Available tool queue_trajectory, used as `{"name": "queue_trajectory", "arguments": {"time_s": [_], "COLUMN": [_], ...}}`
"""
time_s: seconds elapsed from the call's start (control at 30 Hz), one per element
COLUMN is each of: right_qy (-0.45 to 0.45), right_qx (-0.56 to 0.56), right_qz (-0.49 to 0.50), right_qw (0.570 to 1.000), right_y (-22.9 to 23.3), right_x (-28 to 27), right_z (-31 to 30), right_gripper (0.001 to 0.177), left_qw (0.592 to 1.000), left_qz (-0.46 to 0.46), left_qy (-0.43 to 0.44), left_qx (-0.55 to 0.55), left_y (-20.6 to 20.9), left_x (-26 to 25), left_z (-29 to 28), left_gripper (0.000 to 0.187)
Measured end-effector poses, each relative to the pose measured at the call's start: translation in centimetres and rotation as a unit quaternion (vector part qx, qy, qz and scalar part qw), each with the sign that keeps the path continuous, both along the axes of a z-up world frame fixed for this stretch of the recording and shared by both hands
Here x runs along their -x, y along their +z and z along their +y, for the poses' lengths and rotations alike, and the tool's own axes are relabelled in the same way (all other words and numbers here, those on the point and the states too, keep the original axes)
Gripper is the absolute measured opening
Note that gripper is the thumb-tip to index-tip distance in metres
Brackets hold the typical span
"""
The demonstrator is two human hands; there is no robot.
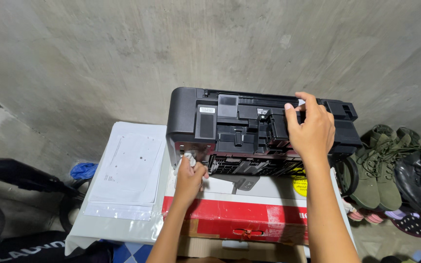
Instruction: The person wipes the exterior and interior surfaces of a Canon PIXMA printer with a white cloth. They open and close the scanner lid, rotate the printer to access different sides, and clean the top, front, and bottom surfaces.
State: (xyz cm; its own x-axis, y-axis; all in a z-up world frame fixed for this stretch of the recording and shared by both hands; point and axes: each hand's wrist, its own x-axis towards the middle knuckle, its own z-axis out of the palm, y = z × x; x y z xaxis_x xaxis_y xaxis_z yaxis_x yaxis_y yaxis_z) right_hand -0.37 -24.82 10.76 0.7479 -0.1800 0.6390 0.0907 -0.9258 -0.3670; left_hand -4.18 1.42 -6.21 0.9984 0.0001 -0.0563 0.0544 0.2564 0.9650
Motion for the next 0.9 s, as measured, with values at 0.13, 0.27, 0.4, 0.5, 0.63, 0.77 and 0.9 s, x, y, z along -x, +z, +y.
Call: {"name": "queue_trajectory", "arguments": {"time_s": [0.13,0.27,0.4,0.5,0.63,0.77,0.9], "right_qy": [-0.012,0.011,0.001,-0.014,-0.014,-0.005,-0.006], "right_qx": [-0.003,0.018,-0.009,-0.009,0.000,0.015,-0.001], "right_qz": [0.001,-0.023,-0.008,-0.009,-0.016,-0.030,-0.022], "right_qw": [1.000,1.000,1.000,1.000,1.000,0.999,1.000], "right_y": [-0.2,-0.2,-0.4,-0.4,-0.7,-0.8,-0.9], "right_x": [0.1,0.0,0.1,0.0,0.1,-0.1,0.0], "right_z": [-0.2,-0.1,-0.2,-0.3,-0.3,-0.4,-0.7], "right_gripper": [0.031,0.027,0.025,0.025,0.024,0.024,0.023], "left_qw": [0.935,0.828,0.859,0.970,0.944,0.712,0.724], "left_qz": [0.028,-0.019,-0.024,0.091,0.117,0.077,0.087], "left_qy": [0.014,0.042,0.024,-0.057,-0.163,-0.258,-0.200], "left_qx": [-0.353,-0.559,-0.510,-0.218,0.264,0.649,0.654], "left_y": [0.7,1.6,2.1,2.2,0.5,-1.8,-1.8], "left_x": [0.6,1.4,1.3,0.5,0.8,0.9,0.9], "left_z": [1.3,0.9,0.8,2.0,3.7,1.6,0.0], "left_gripper": [0.027,0.052,0.052,0.043,0.038,0.020,0.017]}}
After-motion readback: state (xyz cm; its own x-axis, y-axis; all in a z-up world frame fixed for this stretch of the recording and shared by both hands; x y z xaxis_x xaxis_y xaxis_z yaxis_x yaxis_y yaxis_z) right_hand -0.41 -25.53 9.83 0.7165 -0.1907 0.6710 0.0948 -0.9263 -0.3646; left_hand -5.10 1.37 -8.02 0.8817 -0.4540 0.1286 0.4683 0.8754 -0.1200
